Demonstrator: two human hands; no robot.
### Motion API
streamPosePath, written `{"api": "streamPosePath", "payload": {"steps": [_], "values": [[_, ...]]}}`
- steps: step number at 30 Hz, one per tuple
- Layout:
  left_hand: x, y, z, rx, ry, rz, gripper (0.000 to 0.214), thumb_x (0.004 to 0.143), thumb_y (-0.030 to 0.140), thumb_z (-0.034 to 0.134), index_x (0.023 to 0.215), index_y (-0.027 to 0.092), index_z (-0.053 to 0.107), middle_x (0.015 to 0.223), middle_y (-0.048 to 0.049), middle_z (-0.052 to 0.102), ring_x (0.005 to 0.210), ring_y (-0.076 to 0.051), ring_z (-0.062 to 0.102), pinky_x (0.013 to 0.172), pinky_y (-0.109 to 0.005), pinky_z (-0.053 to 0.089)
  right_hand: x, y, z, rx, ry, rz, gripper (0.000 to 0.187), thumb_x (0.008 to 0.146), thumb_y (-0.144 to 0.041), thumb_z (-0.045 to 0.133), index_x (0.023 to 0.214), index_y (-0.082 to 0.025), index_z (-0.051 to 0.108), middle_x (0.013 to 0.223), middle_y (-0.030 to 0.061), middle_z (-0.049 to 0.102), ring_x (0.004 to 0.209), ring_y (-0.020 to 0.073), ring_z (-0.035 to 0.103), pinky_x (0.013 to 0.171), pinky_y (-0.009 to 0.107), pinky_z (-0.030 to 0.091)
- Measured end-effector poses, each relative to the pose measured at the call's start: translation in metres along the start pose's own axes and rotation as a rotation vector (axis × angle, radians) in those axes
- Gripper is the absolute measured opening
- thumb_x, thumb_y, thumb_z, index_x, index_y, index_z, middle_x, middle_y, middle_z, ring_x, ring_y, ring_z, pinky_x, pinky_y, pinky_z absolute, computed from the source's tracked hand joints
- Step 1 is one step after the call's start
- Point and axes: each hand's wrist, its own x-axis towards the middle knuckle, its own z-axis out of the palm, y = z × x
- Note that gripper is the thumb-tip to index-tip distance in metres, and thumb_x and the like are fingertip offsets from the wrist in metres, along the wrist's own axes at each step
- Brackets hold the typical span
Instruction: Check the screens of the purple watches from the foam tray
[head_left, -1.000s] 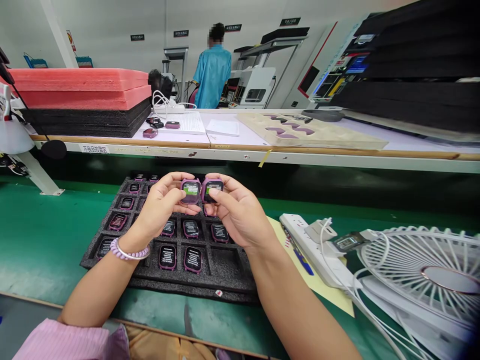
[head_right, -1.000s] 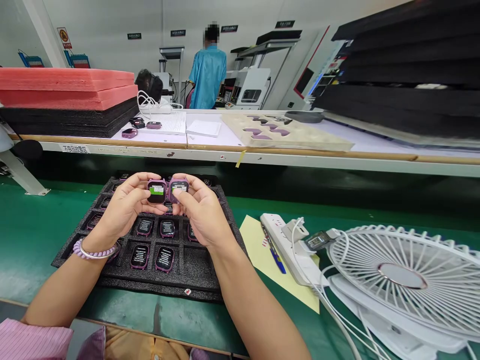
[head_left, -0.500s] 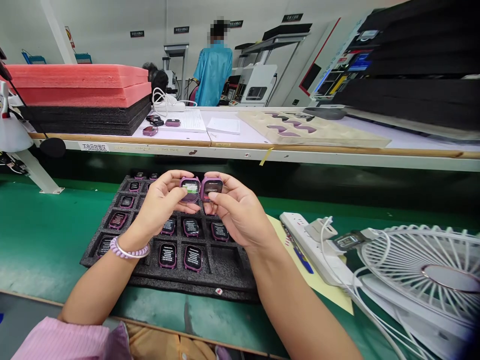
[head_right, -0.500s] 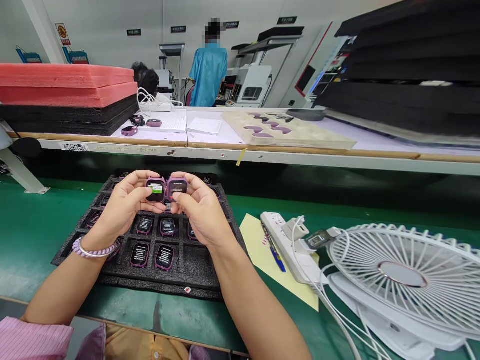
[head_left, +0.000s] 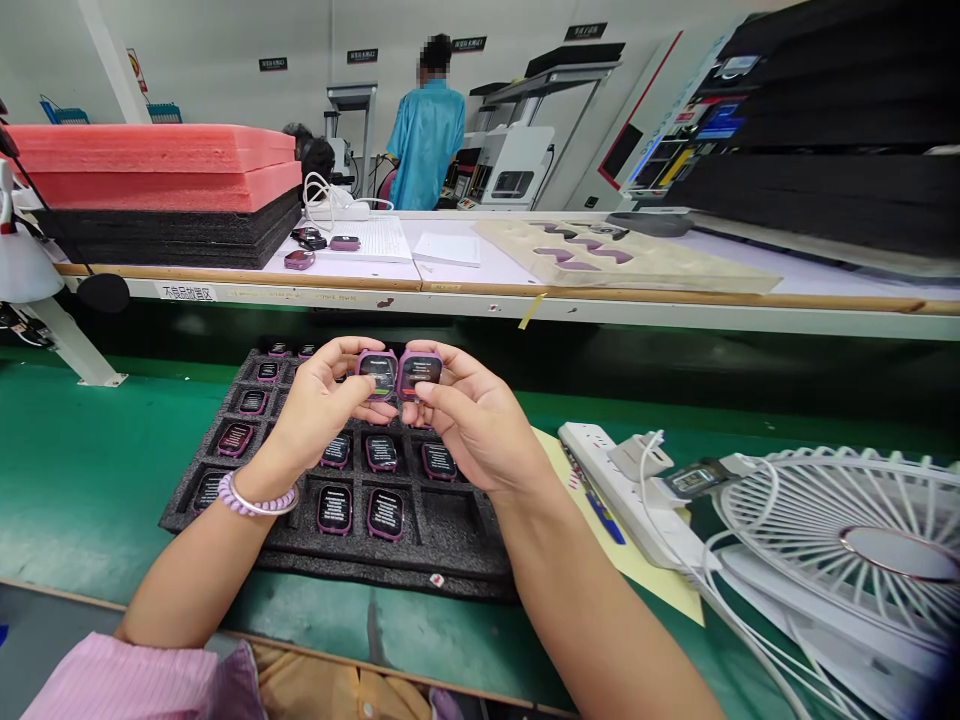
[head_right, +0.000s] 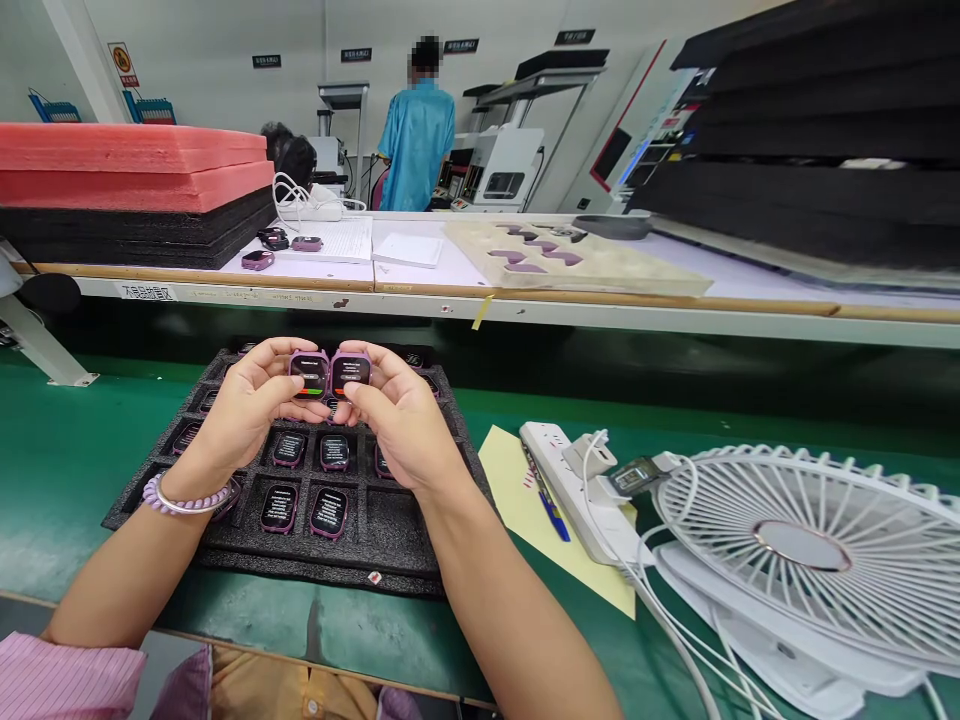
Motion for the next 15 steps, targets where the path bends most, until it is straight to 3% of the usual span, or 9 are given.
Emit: {"api": "streamPosePath", "payload": {"steps": [6,9,11,12,14,15], "values": [[0.002,0.001,0.002,0.017,0.018,0.013,0.043,0.073,0.016,0.065,0.115,0.016,0.057,0.104,-0.0045,0.066,0.062,-0.011,0.07,0.061,-0.022,0.062,0.001,0.002,0.0,0.02,0.022,0.001,0.045,0.072,-0.027,0.078,0.114,-0.021,0.061,0.088,-0.0003,0.063,0.065,0.0151,0.06,0.06,0.028,0.052],[-0.016,0.015,0.009,-0.034,-0.013,0.083,0.048,0.07,0.008,0.073,0.115,0.018,0.06,0.103,-0.0041,0.067,0.077,-0.011,0.07,0.069,-0.017,0.06,0.001,0.001,0.001,0.044,0.041,-0.015,0.052,0.072,-0.026,0.08,0.119,-0.022,0.059,0.098,0.0019,0.066,0.071,0.0156,0.063,0.065,0.027,0.054],[-0.042,0.027,0.013,-0.122,-0.185,0.039,0.051,0.07,0.004,0.077,0.116,0.021,0.063,0.099,-0.0036,0.069,0.09,-0.013,0.07,0.078,-0.016,0.059,0.0,-0.001,0.002,0.049,0.013,-0.011,0.059,0.074,-0.027,0.083,0.126,-0.023,0.057,0.109,0.0045,0.066,0.081,0.018,0.067,0.073,0.03,0.058],[-0.057,0.031,0.015,-0.175,-0.356,-0.06,0.053,0.072,0.005,0.078,0.119,0.024,0.065,0.099,-0.0036,0.07,0.088,-0.013,0.071,0.077,-0.017,0.059,-0.002,-0.003,0.003,0.046,-0.02,-0.006,0.062,0.075,-0.029,0.085,0.13,-0.024,0.056,0.113,0.0056,0.066,0.085,0.0196,0.068,0.077,0.032,0.059],[-0.086,0.036,0.016,-0.266,-0.613,-0.233,0.049,0.076,0.019,0.083,0.122,0.027,0.068,0.099,-0.0052,0.072,0.087,-0.016,0.073,0.075,-0.021,0.06,-0.009,-0.009,0.005,0.029,-0.103,0.001,0.063,0.08,-0.034,0.086,0.135,-0.026,0.056,0.114,0.0064,0.065,0.085,0.0214,0.07,0.08,0.035,0.06],[-0.098,0.037,0.015,-0.283,-0.677,-0.292,0.046,0.078,0.028,0.084,0.122,0.027,0.069,0.099,-0.0064,0.072,0.09,-0.018,0.073,0.078,-0.023,0.061,-0.014,-0.013,0.006,0.015,-0.143,0.003,0.061,0.082,-0.035,0.087,0.136,-0.027,0.057,0.113,0.0061,0.065,0.083,0.0212,0.07,0.078,0.036,0.061]]}}
